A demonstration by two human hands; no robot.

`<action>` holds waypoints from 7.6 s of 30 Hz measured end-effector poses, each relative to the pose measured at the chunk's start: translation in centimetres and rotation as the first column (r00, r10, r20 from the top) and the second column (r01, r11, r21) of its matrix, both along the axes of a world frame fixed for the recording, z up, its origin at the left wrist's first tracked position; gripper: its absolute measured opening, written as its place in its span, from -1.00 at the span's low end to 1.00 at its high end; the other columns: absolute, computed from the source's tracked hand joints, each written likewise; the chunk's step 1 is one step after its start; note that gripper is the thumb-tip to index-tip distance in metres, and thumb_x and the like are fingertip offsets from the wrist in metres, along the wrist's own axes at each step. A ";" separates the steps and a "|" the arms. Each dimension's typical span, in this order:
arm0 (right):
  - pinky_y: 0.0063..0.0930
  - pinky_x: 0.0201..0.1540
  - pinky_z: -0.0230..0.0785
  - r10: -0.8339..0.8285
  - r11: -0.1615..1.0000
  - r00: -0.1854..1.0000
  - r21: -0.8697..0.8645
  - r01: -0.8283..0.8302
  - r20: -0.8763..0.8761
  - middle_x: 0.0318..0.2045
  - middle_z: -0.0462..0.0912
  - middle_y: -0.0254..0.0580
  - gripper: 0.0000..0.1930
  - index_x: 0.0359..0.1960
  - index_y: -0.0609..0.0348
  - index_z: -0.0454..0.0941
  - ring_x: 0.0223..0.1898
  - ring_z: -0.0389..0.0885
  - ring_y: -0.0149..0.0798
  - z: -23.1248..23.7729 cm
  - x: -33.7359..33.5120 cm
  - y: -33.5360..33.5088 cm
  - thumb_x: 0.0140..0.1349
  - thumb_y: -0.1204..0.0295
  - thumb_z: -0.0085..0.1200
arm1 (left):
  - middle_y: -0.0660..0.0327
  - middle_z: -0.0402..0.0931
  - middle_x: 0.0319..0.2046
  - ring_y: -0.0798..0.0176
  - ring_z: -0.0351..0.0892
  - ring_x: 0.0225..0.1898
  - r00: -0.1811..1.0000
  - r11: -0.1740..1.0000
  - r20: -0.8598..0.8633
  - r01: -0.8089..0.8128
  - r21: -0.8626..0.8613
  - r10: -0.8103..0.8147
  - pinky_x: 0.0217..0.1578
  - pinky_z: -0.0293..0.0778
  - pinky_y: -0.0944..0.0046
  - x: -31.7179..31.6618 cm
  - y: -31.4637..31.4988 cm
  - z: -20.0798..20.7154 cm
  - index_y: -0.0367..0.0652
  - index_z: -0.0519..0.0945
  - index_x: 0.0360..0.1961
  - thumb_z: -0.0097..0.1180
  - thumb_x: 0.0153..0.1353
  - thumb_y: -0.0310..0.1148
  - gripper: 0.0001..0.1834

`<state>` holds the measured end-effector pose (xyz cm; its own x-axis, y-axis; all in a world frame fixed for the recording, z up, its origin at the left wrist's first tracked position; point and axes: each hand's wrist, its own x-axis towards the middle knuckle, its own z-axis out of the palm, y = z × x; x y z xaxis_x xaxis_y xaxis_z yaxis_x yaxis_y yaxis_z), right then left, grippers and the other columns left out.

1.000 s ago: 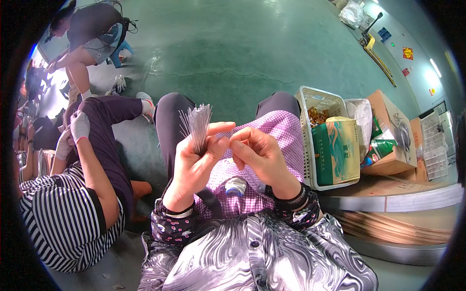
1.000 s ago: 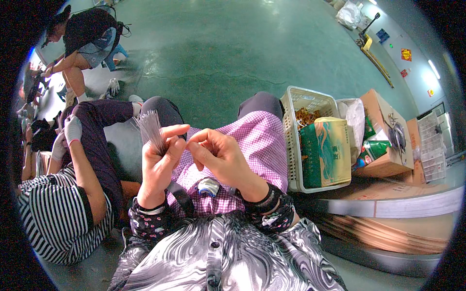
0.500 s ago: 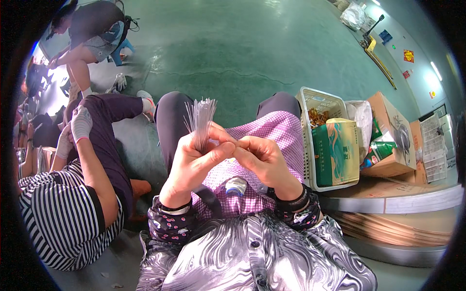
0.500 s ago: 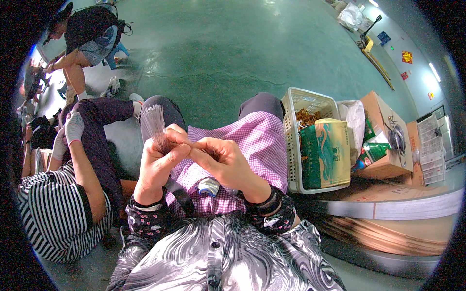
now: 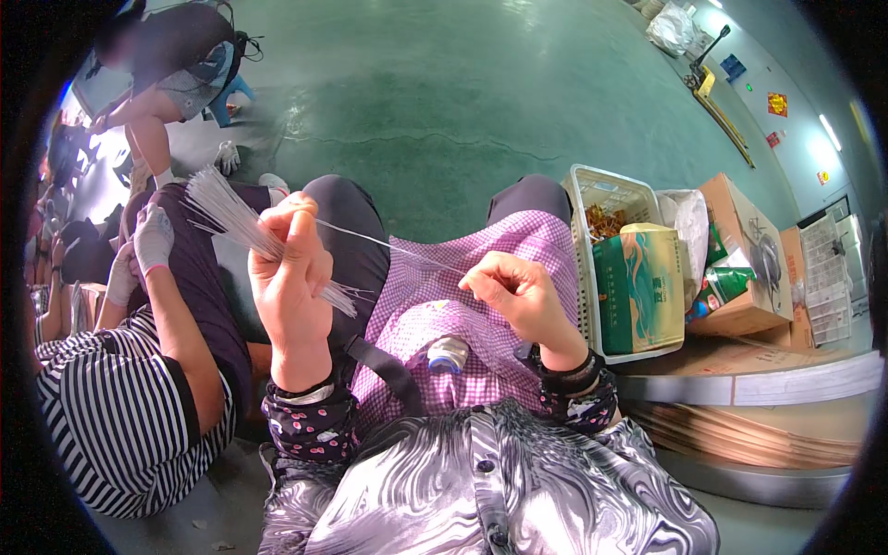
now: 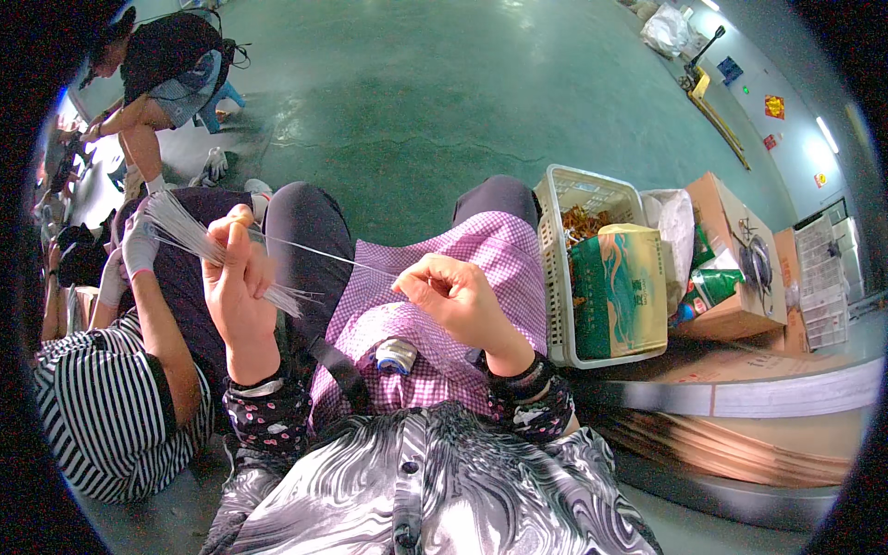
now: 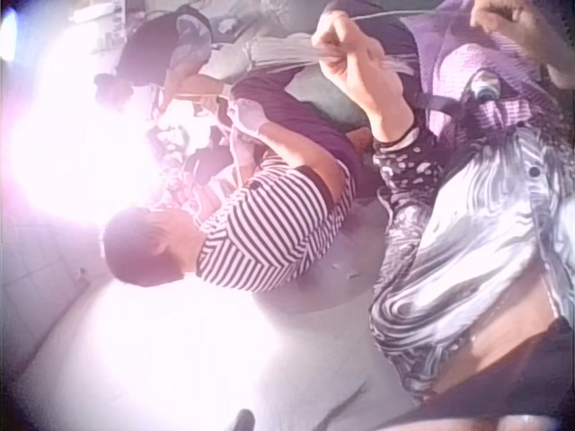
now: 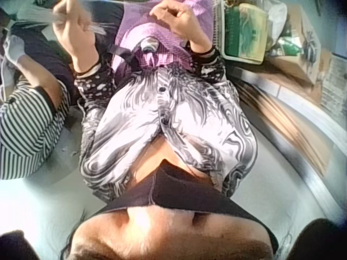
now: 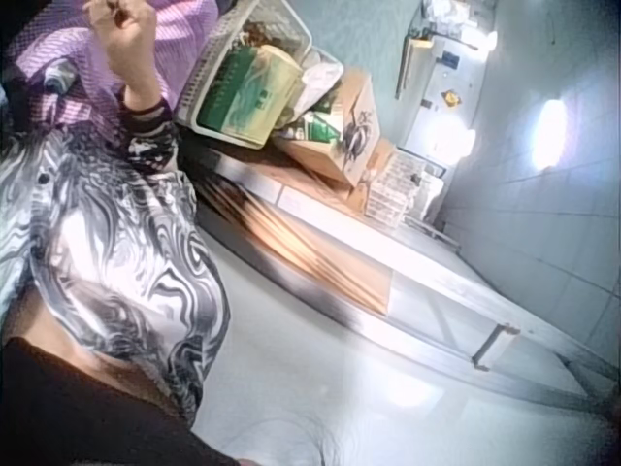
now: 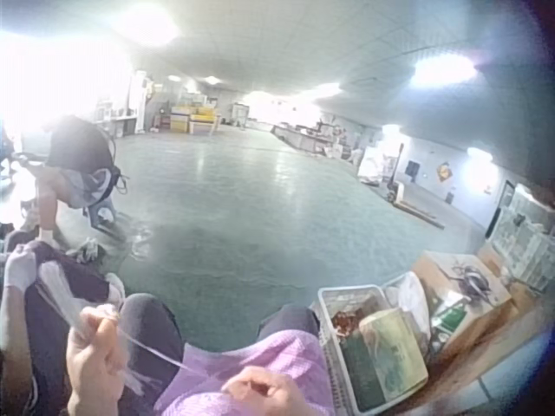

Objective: The recorder is picking individual metal pins or wires from a large bundle for manual inspection or sorting.

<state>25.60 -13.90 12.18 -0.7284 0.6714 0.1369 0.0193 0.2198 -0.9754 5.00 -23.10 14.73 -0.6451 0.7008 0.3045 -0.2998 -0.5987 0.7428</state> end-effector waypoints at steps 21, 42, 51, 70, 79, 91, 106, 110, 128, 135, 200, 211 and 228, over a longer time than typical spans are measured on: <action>-0.83 -0.66 0.02 0.006 0.830 0.980 -0.546 -0.115 -0.197 -0.67 0.39 -0.44 -0.74 -0.45 0.22 0.47 -0.69 0.20 -0.68 -0.7 -1.5 0.0 0.17 0.26 -0.10 | 0.34 0.51 -0.41 0.36 0.51 -0.53 0.177 0.925 -0.963 0.357 -0.128 -0.202 -0.61 0.39 0.43 6.9 -0.9 -0.8 -0.09 0.49 -0.43 0.12 -0.26 -0.49 -0.75; -0.64 -0.62 0.19 -0.040 0.974 0.998 0.225 0.028 0.046 -0.67 0.46 -0.26 -0.91 -0.48 0.27 0.47 -0.67 0.38 -0.50 1.3 -1.4 -2.6 0.04 0.49 0.01 | 0.35 0.48 -0.51 0.62 0.30 -0.54 0.928 0.902 -0.223 0.198 -0.383 -0.299 -0.53 0.23 0.62 4.5 0.7 -1.7 -0.28 0.51 -0.41 0.12 0.00 -0.45 -0.87; -0.67 -0.58 0.24 -0.007 0.968 0.999 0.253 -0.006 0.050 -0.66 0.48 -0.26 -0.91 -0.48 0.30 0.46 -0.63 0.44 -0.49 1.2 -1.4 -2.5 0.05 0.51 -0.02 | 0.40 0.43 -0.56 0.65 0.22 -0.60 0.921 0.900 -0.255 0.178 -0.397 -0.295 -0.59 0.16 0.63 4.4 0.8 -1.7 -0.28 0.51 -0.41 0.13 0.00 -0.42 -0.85; -0.79 -0.62 0.07 -0.031 0.961 0.999 -0.276 0.023 -0.026 -0.68 0.38 -0.53 -0.90 -0.53 0.25 0.46 -0.64 0.23 -0.69 -0.4 -1.6 -2.5 0.02 0.46 0.05 | 0.26 0.44 -0.49 0.64 0.10 -0.70 0.955 0.946 -0.188 0.173 -0.274 -0.229 -0.71 0.04 0.61 3.5 0.6 -1.4 -0.21 0.42 -0.44 -0.01 0.10 -0.41 -0.91; -0.71 -0.65 0.13 -0.165 0.963 0.974 0.237 0.126 0.155 -0.69 0.43 -0.37 -0.88 -0.52 0.22 0.46 -0.69 0.31 -0.58 1.3 -1.3 -2.5 -0.06 0.45 0.12 | 0.27 0.41 -0.49 0.63 0.08 -0.74 0.971 0.952 -0.030 0.228 -0.203 -0.238 -0.76 -0.01 0.62 3.3 0.9 -2.4 -0.20 0.38 -0.43 -0.04 0.11 -0.44 -0.93; -0.58 -0.59 0.31 -0.188 0.708 0.982 0.688 0.158 -0.032 -0.60 0.50 -0.20 -0.85 -0.51 0.24 0.46 -0.61 0.49 -0.31 0.4 -1.6 -2.4 -0.16 0.56 0.16 | 0.40 0.40 -0.58 0.68 0.08 -0.70 0.982 0.959 -0.097 0.136 -0.250 -0.165 -0.71 -0.02 0.63 3.7 0.8 -2.2 -0.23 0.43 -0.44 -0.01 0.12 -0.39 -0.88; -0.71 -0.61 0.19 -0.011 0.941 0.992 -0.337 -0.031 -0.122 -0.59 0.54 -0.27 -0.88 -0.43 0.27 0.52 -0.60 0.39 -0.57 0.0 -1.2 -2.8 0.03 0.47 0.04 | 0.28 0.39 -0.51 0.62 0.04 -0.76 0.934 0.936 0.169 0.335 -0.110 -0.315 -0.75 -0.02 0.58 3.8 1.0 -2.6 -0.21 0.37 -0.42 -0.08 0.14 -0.42 -0.92; -0.69 -0.61 0.21 -0.167 0.946 0.974 0.302 0.115 0.152 -0.59 0.52 -0.25 -0.89 -0.44 0.24 0.52 -0.61 0.44 -0.50 1.1 -1.4 -2.9 -0.03 0.49 0.08 | 0.29 0.39 -0.53 0.62 0.04 -0.76 0.950 0.944 0.112 0.306 -0.128 -0.292 -0.75 -0.01 0.58 3.6 1.0 -2.7 -0.21 0.38 -0.42 -0.09 0.14 -0.42 -0.91; -0.54 -0.67 0.25 -0.180 0.645 0.980 0.742 0.185 -0.087 -0.61 0.49 -0.27 -0.91 -0.48 0.19 0.48 -0.71 0.44 -0.33 -0.2 -1.1 -2.8 -0.08 0.51 0.08 | 0.28 0.40 -0.53 0.63 0.05 -0.75 0.962 0.953 0.109 0.266 -0.146 -0.252 -0.76 -0.02 0.59 3.8 1.1 -3.3 -0.21 0.38 -0.41 -0.08 0.14 -0.42 -0.91; -0.63 -0.64 0.23 0.000 0.759 0.966 -0.629 -0.168 -0.259 -0.58 0.53 -0.30 -0.86 -0.42 0.27 0.50 -0.64 0.43 -0.53 -0.8 -0.4 -2.8 0.06 0.44 0.01 | 0.31 0.37 -0.56 0.63 0.04 -0.77 0.910 0.922 0.209 0.380 -0.071 -0.359 -0.77 -0.02 0.58 4.1 1.0 -2.9 -0.21 0.37 -0.41 -0.10 0.14 -0.44 -0.93; -0.57 -0.60 0.26 -0.097 0.920 0.992 0.388 0.060 0.076 -0.59 0.51 -0.20 -0.87 -0.48 0.30 0.47 -0.61 0.47 -0.39 0.5 -0.7 -3.0 0.07 0.46 -0.03 | 0.43 0.18 -0.82 0.63 0.00 -0.83 0.960 0.940 0.124 0.274 -0.203 -0.252 -0.82 -0.09 0.57 4.0 1.6 -2.1 -0.21 0.39 -0.47 -0.09 0.13 -0.44 -0.91; -0.74 -0.60 0.11 0.088 0.924 0.990 -0.361 -0.124 -0.114 -0.65 0.40 -0.40 -0.80 -0.49 0.26 0.43 -0.63 0.29 -0.58 0.2 0.3 -3.2 0.17 0.38 -0.13 | 0.42 0.16 -0.82 0.63 -0.01 -0.84 0.864 0.887 0.263 0.458 -0.056 -0.430 -0.82 -0.10 0.56 3.1 1.1 -2.4 -0.20 0.36 -0.43 -0.10 0.14 -0.43 -0.93; -0.80 -0.59 0.00 0.116 0.736 0.954 -0.621 -0.269 -0.276 -0.62 0.37 -0.39 -0.79 -0.47 0.23 0.41 -0.60 0.22 -0.62 0.3 0.7 -3.0 0.19 0.35 -0.15 | 0.34 0.43 -0.47 0.65 0.06 -0.77 0.948 0.925 0.129 0.312 -0.218 -0.290 -0.77 -0.05 0.59 3.0 1.3 -2.5 -0.23 0.44 -0.26 0.00 0.09 -0.38 -0.80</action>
